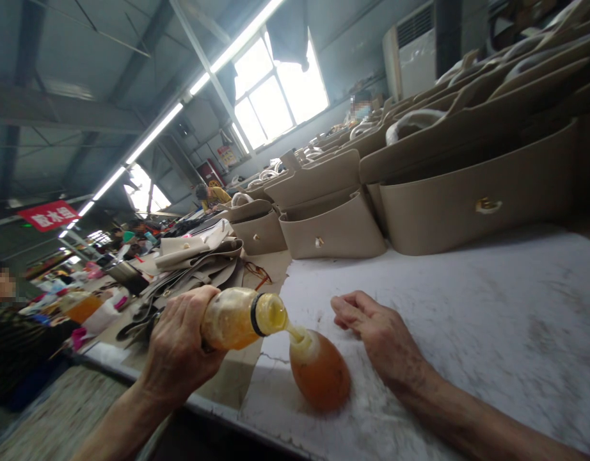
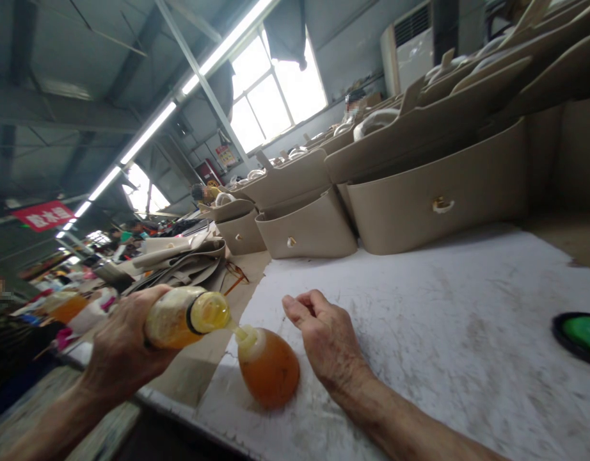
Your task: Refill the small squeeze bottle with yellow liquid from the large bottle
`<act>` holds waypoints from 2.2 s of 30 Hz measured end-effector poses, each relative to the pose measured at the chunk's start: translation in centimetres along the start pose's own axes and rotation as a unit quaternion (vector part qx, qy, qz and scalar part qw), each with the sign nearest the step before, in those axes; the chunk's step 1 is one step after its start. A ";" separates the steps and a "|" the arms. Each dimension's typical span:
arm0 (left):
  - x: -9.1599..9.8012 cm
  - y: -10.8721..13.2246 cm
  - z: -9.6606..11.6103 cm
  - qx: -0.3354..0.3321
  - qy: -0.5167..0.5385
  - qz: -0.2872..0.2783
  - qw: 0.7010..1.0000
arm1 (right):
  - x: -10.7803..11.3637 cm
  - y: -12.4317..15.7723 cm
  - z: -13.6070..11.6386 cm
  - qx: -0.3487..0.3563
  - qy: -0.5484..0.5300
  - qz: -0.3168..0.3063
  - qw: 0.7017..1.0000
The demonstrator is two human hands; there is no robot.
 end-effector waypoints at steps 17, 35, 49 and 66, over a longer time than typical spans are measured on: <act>-0.5 1.0 0.5 0.029 0.018 -0.004 0.999 | 0.2 0.1 -0.3 -0.016 0.017 -0.016 1.000; 0.9 -0.4 -0.1 0.004 -0.006 0.012 1.000 | 0.1 0.0 -0.5 -0.024 0.008 -0.019 0.999; 0.3 0.2 0.1 0.009 -0.011 0.016 1.000 | 0.2 0.0 -0.4 -0.021 0.032 -0.016 0.999; -1.1 2.1 1.2 0.047 0.030 -0.002 0.998 | 0.1 -0.1 -0.1 -0.018 0.032 -0.015 0.999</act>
Point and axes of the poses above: each hand's wrist, its own y-axis away from the middle knuckle, its own x-axis out of the back of the hand, z = x × y, the point moved 1 cm from there along -y, towards the middle knuckle, and after that the axes turned 13 degrees about y, right-handed, at the moved point
